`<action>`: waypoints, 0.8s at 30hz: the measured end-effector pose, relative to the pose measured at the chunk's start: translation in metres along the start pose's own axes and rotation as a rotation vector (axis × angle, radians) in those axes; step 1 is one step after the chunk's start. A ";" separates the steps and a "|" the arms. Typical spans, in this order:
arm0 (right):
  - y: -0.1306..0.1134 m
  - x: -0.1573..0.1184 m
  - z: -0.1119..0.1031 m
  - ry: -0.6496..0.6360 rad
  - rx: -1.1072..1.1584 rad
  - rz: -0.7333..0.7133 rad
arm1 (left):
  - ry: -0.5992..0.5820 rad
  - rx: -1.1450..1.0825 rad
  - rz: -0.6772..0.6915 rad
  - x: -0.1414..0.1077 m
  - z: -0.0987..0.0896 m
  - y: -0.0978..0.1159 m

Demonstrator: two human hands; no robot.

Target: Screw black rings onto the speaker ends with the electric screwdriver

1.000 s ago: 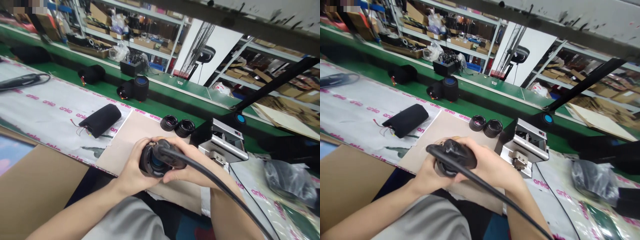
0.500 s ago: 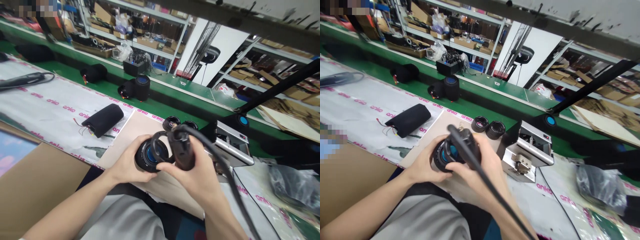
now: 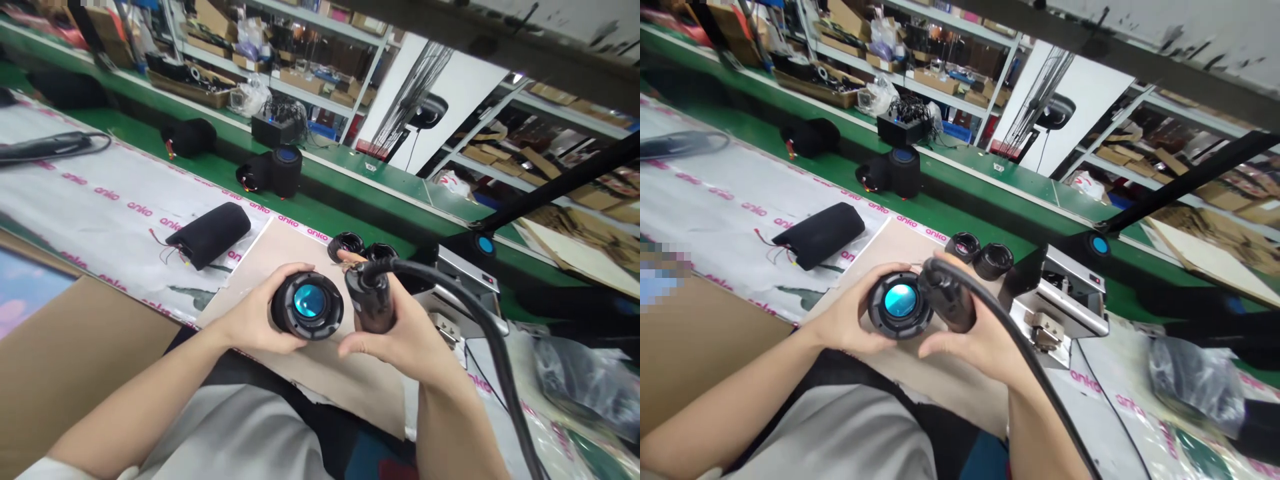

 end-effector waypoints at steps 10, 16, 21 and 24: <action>0.003 0.006 0.017 -0.087 -0.054 -0.112 | -0.076 -0.123 0.081 0.013 -0.002 0.002; 0.001 0.002 0.013 0.029 0.016 -0.116 | -0.058 -0.011 0.026 0.009 -0.005 -0.001; 0.002 -0.015 0.016 0.327 -0.044 -0.127 | 0.030 -0.008 0.053 -0.006 -0.003 -0.011; 0.003 -0.021 0.023 0.344 -0.145 -0.150 | 0.072 -0.071 0.147 -0.013 0.001 -0.010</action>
Point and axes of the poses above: each hand's wrist, its own x-axis towards the middle knuckle, its own z-axis out of the palm, y = z × x, the point moved 8 cm from there along x, towards the middle knuckle, and after that the axes turned 6 degrees about y, right-handed, at the moved point
